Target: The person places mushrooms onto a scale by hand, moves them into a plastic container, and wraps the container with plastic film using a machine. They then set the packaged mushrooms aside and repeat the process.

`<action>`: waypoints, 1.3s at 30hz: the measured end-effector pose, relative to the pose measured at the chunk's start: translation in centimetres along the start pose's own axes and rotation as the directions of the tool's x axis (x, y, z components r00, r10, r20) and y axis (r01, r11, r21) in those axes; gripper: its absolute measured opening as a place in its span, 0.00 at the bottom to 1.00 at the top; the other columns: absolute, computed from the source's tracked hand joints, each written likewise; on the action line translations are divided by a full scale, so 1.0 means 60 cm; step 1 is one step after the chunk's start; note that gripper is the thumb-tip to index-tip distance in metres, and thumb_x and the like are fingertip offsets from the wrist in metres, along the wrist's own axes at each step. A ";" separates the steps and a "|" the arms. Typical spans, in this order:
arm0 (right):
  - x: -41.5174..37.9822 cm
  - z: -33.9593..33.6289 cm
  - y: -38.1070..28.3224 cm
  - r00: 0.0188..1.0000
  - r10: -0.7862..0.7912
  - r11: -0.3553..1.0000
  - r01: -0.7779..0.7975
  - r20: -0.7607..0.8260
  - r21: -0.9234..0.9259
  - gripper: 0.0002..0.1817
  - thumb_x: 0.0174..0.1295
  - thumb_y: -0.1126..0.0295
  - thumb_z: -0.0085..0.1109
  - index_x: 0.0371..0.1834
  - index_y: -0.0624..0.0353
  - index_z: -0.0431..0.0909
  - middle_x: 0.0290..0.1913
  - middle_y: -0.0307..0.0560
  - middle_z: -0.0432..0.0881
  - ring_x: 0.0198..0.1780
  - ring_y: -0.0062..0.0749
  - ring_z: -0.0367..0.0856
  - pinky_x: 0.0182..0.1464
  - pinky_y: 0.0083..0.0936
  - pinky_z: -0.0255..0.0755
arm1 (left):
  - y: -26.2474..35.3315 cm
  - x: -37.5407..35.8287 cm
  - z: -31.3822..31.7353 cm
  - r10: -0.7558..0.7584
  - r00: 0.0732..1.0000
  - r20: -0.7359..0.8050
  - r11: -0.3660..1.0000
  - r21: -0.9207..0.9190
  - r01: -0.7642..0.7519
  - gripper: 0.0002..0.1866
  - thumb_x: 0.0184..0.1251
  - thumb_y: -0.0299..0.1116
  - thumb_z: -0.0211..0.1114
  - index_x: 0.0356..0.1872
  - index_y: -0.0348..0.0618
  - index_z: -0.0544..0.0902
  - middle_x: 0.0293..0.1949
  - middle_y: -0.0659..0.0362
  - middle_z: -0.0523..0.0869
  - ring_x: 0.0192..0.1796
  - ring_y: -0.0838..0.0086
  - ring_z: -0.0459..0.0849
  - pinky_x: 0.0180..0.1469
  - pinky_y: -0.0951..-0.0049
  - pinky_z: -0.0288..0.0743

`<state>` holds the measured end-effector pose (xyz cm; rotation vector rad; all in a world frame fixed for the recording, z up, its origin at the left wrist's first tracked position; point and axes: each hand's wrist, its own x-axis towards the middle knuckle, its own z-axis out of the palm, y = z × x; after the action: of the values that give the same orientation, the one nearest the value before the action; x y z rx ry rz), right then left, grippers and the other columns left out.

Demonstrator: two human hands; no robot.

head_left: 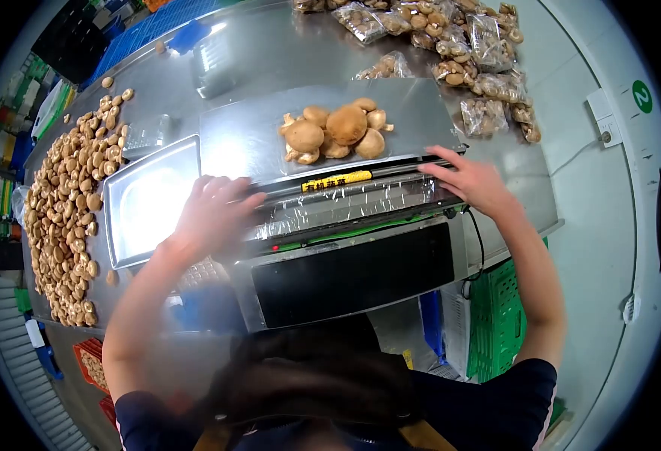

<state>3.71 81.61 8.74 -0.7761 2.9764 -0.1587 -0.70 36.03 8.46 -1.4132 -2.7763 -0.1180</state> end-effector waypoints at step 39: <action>-0.081 0.115 -0.233 0.876 0.431 0.177 -0.317 0.216 0.932 0.23 0.56 0.72 0.72 0.47 0.66 0.65 0.40 0.50 0.83 0.45 0.23 0.82 0.44 0.21 0.78 | 0.230 -0.039 0.113 -0.756 0.642 0.123 0.403 -0.686 0.606 0.07 0.74 0.29 0.55 0.39 0.36 0.69 0.24 0.47 0.76 0.24 0.63 0.75 0.29 0.65 0.69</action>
<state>15.30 71.25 3.66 0.1841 2.2313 -1.7829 11.94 42.77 2.35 -0.0404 -3.0095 -1.3395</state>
